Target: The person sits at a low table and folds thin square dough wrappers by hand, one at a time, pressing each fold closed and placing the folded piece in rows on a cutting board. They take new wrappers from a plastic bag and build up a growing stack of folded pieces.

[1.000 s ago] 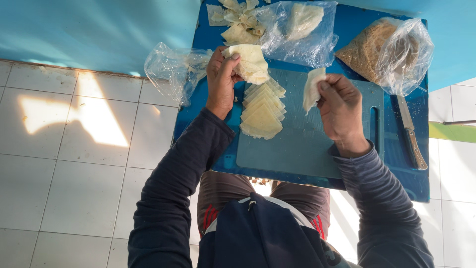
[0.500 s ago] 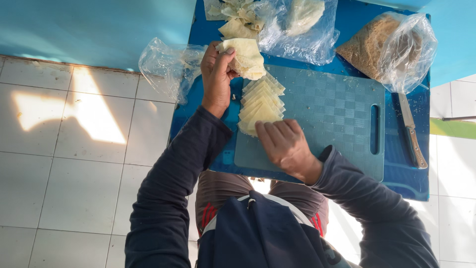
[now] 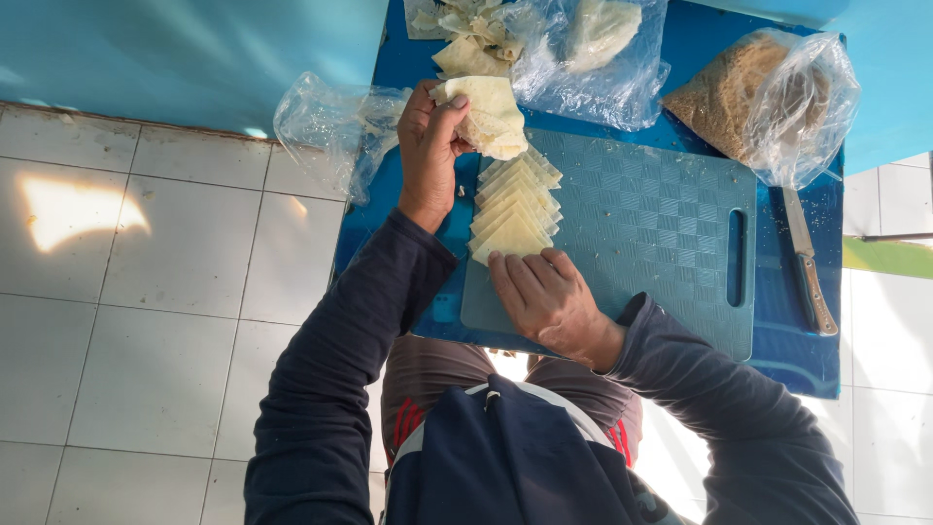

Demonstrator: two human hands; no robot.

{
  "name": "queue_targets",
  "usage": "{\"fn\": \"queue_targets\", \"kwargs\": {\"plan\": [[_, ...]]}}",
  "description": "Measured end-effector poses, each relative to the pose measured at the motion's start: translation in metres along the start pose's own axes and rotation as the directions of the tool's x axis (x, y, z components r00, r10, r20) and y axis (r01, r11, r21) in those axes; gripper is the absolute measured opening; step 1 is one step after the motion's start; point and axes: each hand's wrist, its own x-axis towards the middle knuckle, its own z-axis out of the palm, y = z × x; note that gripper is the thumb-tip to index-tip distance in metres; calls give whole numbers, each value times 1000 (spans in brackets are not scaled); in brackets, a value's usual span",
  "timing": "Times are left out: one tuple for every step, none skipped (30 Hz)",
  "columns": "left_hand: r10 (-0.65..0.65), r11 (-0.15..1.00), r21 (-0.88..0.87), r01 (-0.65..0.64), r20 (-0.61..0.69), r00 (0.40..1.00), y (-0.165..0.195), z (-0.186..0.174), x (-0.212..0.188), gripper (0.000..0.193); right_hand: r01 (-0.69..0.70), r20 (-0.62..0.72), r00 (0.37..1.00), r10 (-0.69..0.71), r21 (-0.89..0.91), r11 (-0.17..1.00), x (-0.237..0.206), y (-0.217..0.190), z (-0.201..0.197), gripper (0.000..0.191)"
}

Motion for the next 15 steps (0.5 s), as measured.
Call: {"fn": "queue_targets", "kwargs": {"plan": [[2,1000,-5,-2,3,1000,-1,0,0,23,0,5,1000,0,6,1000,0,0,0,42],[3,1000,-11,-2,6,1000,-1,0,0,23,-1,8,1000,1,9,1000,0,0,0,42],[3,1000,-16,-3,9,1000,-2,0,0,23,-2,12,1000,2,12,1000,1,-1,0,42],[4,1000,-13,-4,9,1000,-2,0,1,23,-4,15,1000,3,14,1000,1,-1,1,42],[3,1000,-10,-3,8,1000,-3,-1,1,23,-1,19,1000,1,18,1000,1,-1,1,41],[3,1000,-7,-3,8,1000,-3,0,1,24,2,22,1000,-2,23,1000,1,0,1,41],[0,1000,-7,0,8,1000,-3,0,1,24,5,25,1000,-5,27,1000,1,0,1,41],[-4,1000,-7,5,9,1000,-3,0,1,24,4,19,1000,-4,39,999,1,1,1,40],[-9,1000,-6,9,9,1000,-2,0,1,24,3,12,1000,-3,52,999,2,1,0,39],[-15,1000,2,15,16,1000,-2,0,0,25,2,5,1000,-2,63,998,2,2,0,38],[-21,1000,11,21,22,1000,-2,1,-1,25,-20,-6,1000,21,127,992,2,4,0,37],[-26,999,20,25,28,999,-1,2,-2,26,-41,-17,999,45,191,981,2,9,0,36],[-30,999,46,28,40,999,-1,4,-2,27,-61,-27,997,70,254,965,2,13,0,36],[-36,997,72,32,53,998,-1,6,-3,28,-77,-75,992,101,274,959,2,19,0,36],[-43,995,98,36,65,997,-2,8,-4,29,-92,-122,984,133,294,951,1,27,-2,35]]}}
